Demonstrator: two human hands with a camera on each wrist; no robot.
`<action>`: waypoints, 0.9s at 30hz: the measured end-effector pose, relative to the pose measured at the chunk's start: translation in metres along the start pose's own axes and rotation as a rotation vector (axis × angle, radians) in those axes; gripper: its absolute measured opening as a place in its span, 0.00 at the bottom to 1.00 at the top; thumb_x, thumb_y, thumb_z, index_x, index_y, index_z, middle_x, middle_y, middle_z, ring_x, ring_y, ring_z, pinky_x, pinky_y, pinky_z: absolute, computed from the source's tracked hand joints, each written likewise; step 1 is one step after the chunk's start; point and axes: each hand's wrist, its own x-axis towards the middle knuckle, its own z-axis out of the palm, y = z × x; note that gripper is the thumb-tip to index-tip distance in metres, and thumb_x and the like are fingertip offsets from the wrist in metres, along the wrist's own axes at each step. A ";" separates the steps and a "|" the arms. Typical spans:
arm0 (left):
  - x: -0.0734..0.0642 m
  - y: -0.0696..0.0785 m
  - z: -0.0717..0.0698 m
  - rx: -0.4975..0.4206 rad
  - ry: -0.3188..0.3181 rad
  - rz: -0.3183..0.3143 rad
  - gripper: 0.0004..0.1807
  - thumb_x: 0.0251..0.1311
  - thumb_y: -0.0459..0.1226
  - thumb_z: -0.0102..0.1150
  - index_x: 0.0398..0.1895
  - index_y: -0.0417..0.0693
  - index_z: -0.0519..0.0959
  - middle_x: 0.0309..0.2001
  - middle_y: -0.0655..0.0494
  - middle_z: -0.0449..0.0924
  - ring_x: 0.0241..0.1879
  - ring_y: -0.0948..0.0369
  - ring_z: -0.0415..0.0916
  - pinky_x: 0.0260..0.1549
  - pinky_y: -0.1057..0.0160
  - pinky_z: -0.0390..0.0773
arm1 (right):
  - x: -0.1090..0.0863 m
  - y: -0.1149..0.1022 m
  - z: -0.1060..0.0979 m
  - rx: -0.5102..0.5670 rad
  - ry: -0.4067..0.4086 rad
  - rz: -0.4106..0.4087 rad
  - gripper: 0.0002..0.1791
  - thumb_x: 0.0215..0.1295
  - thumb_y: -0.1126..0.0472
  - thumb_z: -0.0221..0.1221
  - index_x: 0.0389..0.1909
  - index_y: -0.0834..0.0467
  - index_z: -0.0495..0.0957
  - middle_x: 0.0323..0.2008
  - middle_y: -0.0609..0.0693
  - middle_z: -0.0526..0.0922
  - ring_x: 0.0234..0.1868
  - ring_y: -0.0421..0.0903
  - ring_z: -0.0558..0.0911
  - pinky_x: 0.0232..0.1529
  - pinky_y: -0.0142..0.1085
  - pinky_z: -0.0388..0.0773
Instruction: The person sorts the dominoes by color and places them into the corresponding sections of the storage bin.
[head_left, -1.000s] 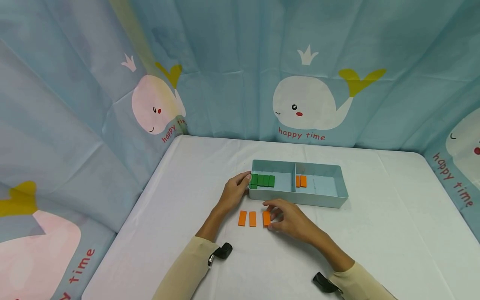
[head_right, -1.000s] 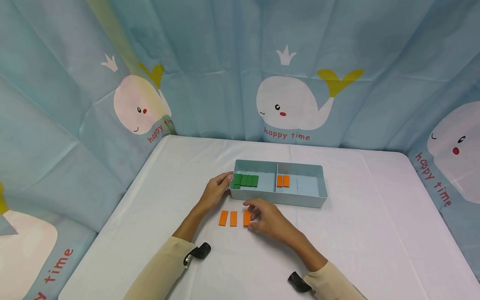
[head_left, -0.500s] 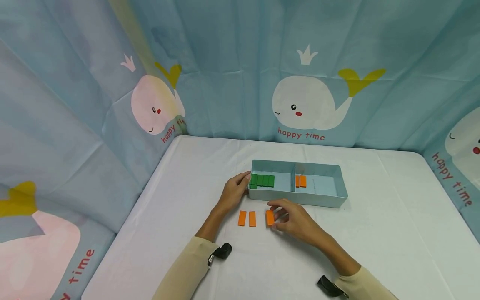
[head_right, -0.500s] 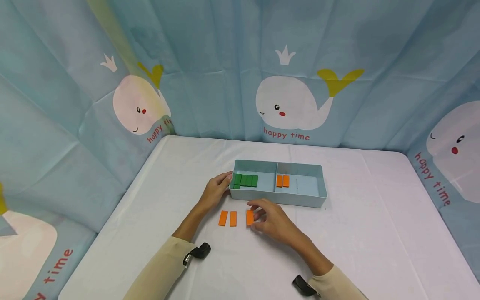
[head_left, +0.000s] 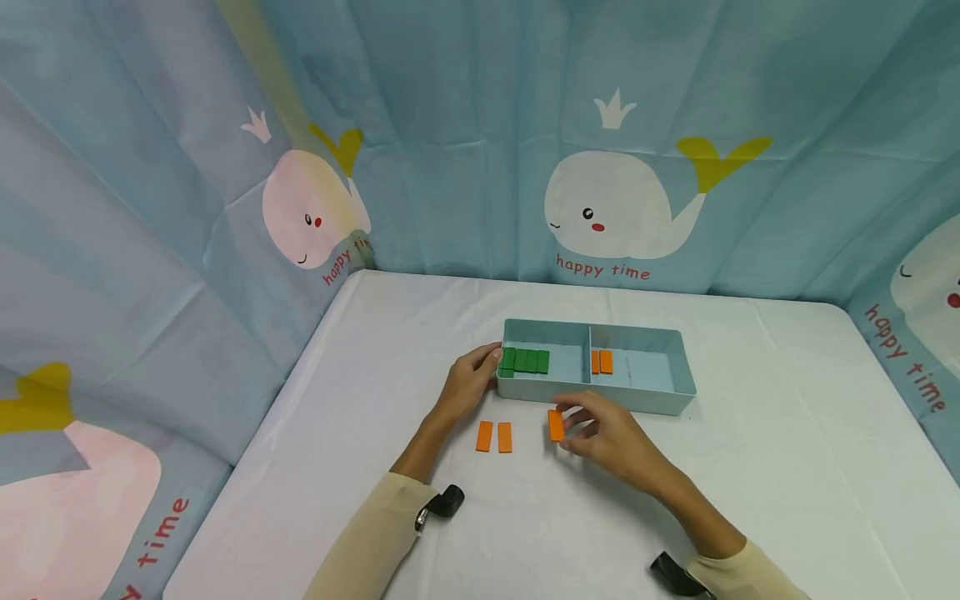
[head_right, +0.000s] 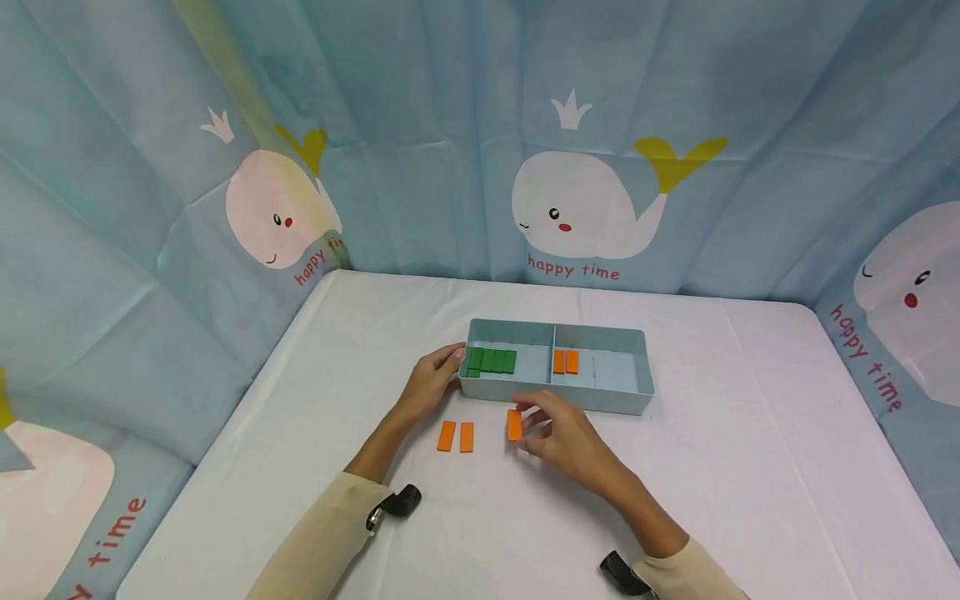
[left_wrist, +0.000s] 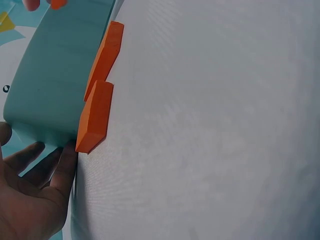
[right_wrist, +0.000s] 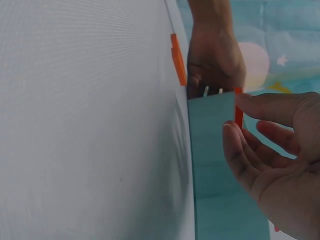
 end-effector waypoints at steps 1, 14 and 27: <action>0.000 0.000 0.000 -0.002 -0.001 0.001 0.33 0.83 0.54 0.49 0.79 0.44 0.70 0.74 0.46 0.73 0.70 0.51 0.76 0.59 0.54 0.85 | -0.001 0.000 -0.002 -0.002 0.003 -0.004 0.32 0.61 0.71 0.74 0.67 0.59 0.79 0.57 0.49 0.85 0.51 0.46 0.87 0.49 0.36 0.89; 0.000 -0.001 -0.001 -0.001 -0.002 -0.006 0.32 0.83 0.54 0.49 0.79 0.44 0.70 0.74 0.49 0.74 0.69 0.53 0.76 0.60 0.56 0.85 | -0.009 -0.002 -0.027 -0.048 0.088 -0.008 0.30 0.64 0.67 0.74 0.67 0.57 0.79 0.60 0.51 0.85 0.51 0.47 0.87 0.48 0.33 0.88; 0.000 -0.001 -0.001 0.006 0.002 0.001 0.33 0.83 0.55 0.48 0.78 0.44 0.70 0.75 0.47 0.73 0.71 0.51 0.75 0.61 0.52 0.84 | -0.010 -0.004 -0.050 -0.066 0.154 -0.032 0.31 0.64 0.71 0.73 0.68 0.57 0.78 0.60 0.52 0.84 0.53 0.48 0.86 0.49 0.30 0.87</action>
